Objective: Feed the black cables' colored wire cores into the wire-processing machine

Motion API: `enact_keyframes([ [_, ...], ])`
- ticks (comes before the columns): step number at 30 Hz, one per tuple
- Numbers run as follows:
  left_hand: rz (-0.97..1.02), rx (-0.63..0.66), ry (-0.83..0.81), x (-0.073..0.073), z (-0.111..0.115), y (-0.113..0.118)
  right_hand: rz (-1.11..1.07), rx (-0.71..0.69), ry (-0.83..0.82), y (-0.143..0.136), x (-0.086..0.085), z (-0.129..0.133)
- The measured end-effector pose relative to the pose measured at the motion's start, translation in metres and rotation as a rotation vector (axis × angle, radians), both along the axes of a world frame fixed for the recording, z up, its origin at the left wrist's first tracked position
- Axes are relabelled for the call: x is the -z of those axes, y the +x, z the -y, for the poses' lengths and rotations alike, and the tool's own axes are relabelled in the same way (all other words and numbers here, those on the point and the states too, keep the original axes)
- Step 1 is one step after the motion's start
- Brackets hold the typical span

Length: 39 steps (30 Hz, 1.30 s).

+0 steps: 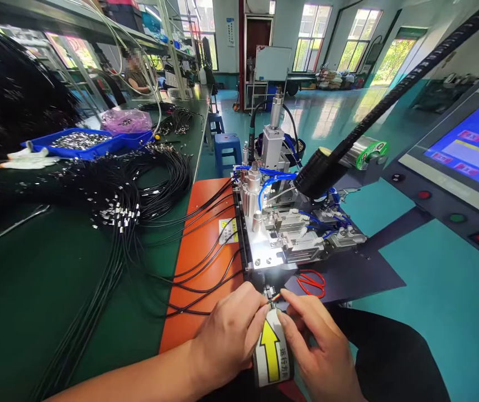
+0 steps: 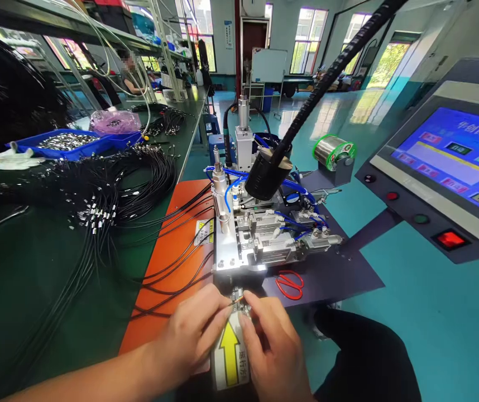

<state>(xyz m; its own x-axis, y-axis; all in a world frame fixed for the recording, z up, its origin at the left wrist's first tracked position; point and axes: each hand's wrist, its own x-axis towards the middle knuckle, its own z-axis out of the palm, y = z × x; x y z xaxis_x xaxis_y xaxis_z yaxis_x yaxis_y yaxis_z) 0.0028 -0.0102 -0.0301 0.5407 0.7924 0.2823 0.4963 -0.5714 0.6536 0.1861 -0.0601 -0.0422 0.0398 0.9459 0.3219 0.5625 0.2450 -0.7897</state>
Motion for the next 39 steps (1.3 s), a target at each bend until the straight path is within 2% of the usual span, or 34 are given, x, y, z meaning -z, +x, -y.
enact_keyframes([
  [4, -0.002, -0.024, 0.008, 0.000, 0.001, 0.000, 0.038, 0.001, 0.056, -0.001, 0.001, 0.004],
  [7, 0.004, -0.031, 0.012, 0.001, 0.002, 0.001, 0.007, 0.060, 0.049, -0.004, 0.000, 0.006],
  [14, 0.018, -0.027, 0.007, 0.000, 0.001, 0.000, -0.217, 0.070, -0.204, -0.009, -0.011, -0.006],
  [17, 0.032, -0.024, 0.018, -0.001, 0.001, 0.000, -0.250, 0.067, -0.225, -0.010, -0.015, -0.009],
  [20, 0.044, -0.013, 0.030, -0.003, 0.000, 0.001, -0.216, 0.051, -0.180, -0.012, -0.015, -0.009],
  [25, 0.027, -0.009, 0.020, -0.003, 0.001, 0.001, -0.071, 0.079, 0.037, -0.020, -0.003, -0.006],
  [28, 0.029, -0.015, 0.027, -0.001, 0.001, 0.000, -0.042, 0.063, 0.088, -0.023, 0.000, -0.005],
  [30, 0.028, -0.025, 0.029, -0.001, 0.001, -0.001, -0.105, 0.054, 0.018, -0.022, -0.002, -0.005],
  [35, -0.003, -0.014, 0.065, 0.000, 0.001, 0.000, -0.398, 0.002, -0.344, -0.006, -0.011, -0.008],
  [39, -0.029, -0.010, 0.091, -0.001, 0.001, 0.001, -0.458, -0.030, -0.443, 0.004, -0.012, -0.014],
])
